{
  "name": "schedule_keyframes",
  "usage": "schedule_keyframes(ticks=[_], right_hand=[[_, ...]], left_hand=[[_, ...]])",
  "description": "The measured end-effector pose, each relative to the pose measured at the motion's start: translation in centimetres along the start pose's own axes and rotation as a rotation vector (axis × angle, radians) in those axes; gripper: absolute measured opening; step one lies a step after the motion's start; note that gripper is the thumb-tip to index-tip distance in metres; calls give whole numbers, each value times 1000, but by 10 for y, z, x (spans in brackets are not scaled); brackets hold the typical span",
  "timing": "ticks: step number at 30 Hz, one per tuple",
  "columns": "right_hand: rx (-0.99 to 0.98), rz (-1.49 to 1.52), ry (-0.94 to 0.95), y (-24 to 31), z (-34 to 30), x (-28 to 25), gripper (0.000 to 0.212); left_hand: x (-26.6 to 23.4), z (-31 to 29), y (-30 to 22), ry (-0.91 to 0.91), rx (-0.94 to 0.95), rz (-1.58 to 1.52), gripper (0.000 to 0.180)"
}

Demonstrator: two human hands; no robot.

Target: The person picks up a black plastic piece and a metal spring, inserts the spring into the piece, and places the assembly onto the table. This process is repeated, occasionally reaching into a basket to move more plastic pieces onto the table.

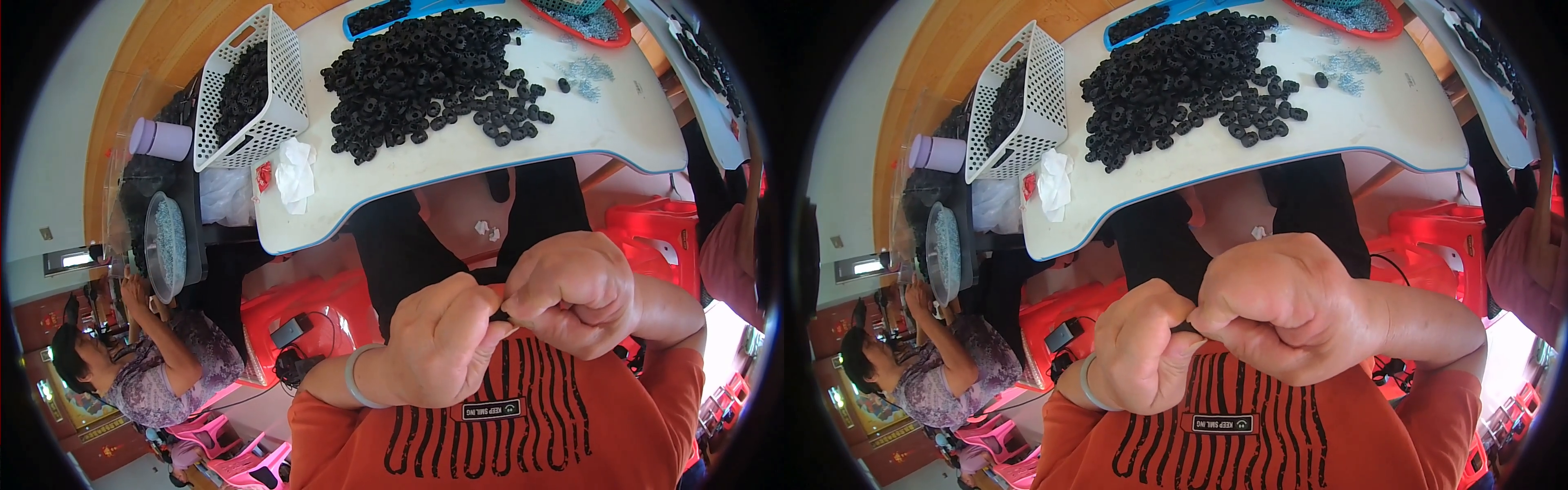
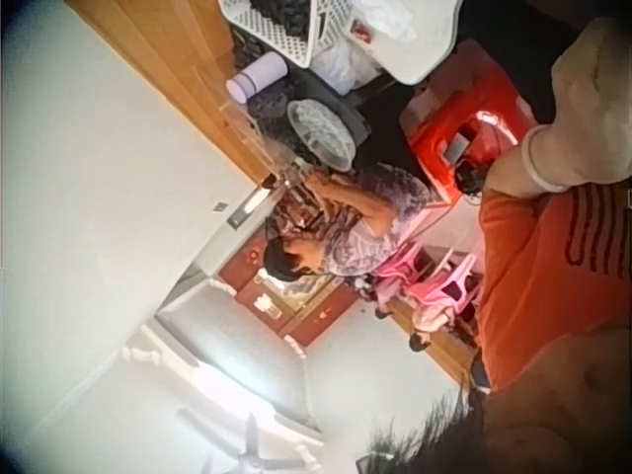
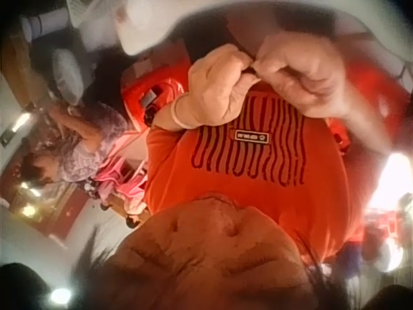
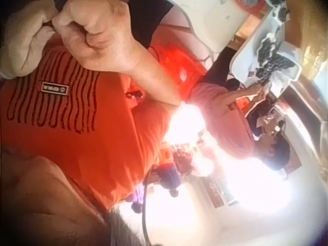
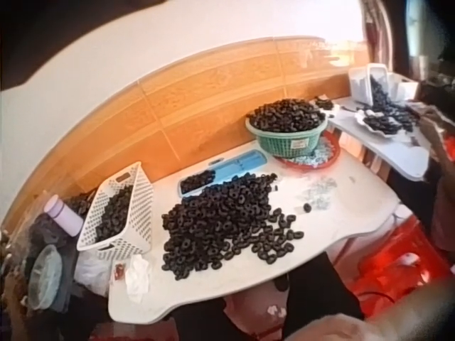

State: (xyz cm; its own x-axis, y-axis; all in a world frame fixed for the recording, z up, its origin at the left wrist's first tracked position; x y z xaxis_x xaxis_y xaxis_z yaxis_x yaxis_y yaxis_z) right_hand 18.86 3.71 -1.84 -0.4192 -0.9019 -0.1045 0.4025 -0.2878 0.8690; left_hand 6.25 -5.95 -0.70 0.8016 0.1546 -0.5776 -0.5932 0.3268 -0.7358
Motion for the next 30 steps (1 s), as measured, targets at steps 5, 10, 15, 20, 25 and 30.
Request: schedule_keyframes(ticks=[5, 10, 15, 20, 25, 30], right_hand=[[72, 240, -89, -5, 7, -3, 12], [412, 832, -219, -41, -13, 13, 45], [548, 863, -62, -44, -9, 25, 33], [651, 979, -159, -54, -14, 30, 27], [593, 1006, -292, -48, -12, 31, 23], [531, 1089, -283, -45, -3, 38, 25]], left_hand=[[-3, 6, 7, -53, 10, -215, 18], [-3, -2, 24, -113, -46, -255, 18], [-4, 2, 23, -174, 37, -148, 20], [3, -2, 18, -259, 70, -22, 23], [3, 7, 11, -314, 109, 24, 21], [-6, 8, 12, -339, 154, 4, 21]])
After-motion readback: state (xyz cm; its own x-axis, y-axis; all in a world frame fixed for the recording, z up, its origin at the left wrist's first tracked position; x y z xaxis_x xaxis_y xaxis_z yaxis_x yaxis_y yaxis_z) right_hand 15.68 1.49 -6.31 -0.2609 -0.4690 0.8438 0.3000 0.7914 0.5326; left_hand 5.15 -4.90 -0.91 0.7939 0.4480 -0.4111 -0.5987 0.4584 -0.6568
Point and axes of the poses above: each hand's wrist, its own z-axis towards the middle knuckle, its own x-axis out of the palm, y = z × x, the point moved 7 cm from there along z, towards the middle knuckle, and after that the axes turned 3 degrees about z, right-handed, at the moved point
